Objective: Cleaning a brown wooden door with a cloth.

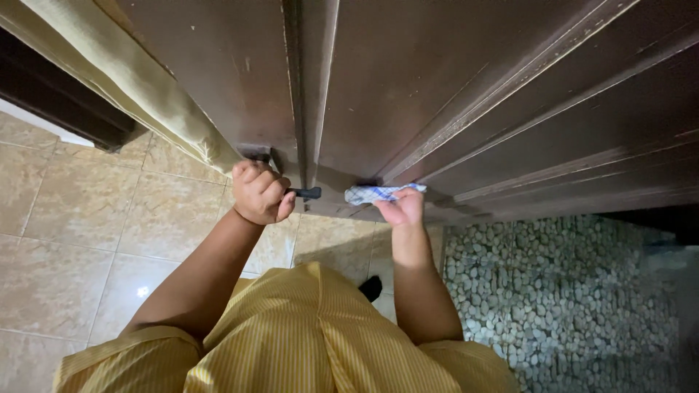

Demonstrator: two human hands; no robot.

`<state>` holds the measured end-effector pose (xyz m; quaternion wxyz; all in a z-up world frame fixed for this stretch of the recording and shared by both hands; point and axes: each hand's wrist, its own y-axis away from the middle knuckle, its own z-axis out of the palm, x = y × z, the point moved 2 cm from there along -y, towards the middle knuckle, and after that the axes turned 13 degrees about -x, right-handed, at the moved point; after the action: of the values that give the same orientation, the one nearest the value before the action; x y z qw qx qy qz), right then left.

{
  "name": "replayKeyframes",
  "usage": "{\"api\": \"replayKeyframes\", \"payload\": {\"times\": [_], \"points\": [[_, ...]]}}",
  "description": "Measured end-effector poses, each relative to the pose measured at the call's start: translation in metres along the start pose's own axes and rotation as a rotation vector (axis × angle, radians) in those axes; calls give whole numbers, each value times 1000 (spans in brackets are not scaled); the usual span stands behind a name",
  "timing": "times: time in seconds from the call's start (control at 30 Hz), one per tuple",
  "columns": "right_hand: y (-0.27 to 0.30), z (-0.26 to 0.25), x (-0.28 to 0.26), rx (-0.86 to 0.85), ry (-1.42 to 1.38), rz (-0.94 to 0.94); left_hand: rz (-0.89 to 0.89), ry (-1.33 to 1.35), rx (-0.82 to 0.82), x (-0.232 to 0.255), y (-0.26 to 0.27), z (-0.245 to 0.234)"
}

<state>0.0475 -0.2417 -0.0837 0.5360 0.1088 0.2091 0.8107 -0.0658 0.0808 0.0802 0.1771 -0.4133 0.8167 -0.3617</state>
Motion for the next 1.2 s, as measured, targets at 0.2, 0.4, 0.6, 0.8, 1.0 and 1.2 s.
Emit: {"api": "replayKeyframes", "payload": {"times": [0.2, 0.4, 0.6, 0.8, 1.0, 1.2], "points": [[109, 124, -5, -462, 186, -67, -15, 0, -2, -1, -4, 0], [118, 134, -10, -560, 270, -94, -24, -14, -8, 1, -1, 1], [6, 10, 1, 78, 100, -72, -28, -22, -4, 4, -1, -1], [24, 18, -29, 219, 251, -26, -35, 0, -4, 3, -3, 0], [224, 167, -20, -857, 718, -684, -28, -2, -2, 2, -1, 3], [216, 212, -47, -285, 1631, -2061, -16, -12, -17, 0, 2, 5]]}}
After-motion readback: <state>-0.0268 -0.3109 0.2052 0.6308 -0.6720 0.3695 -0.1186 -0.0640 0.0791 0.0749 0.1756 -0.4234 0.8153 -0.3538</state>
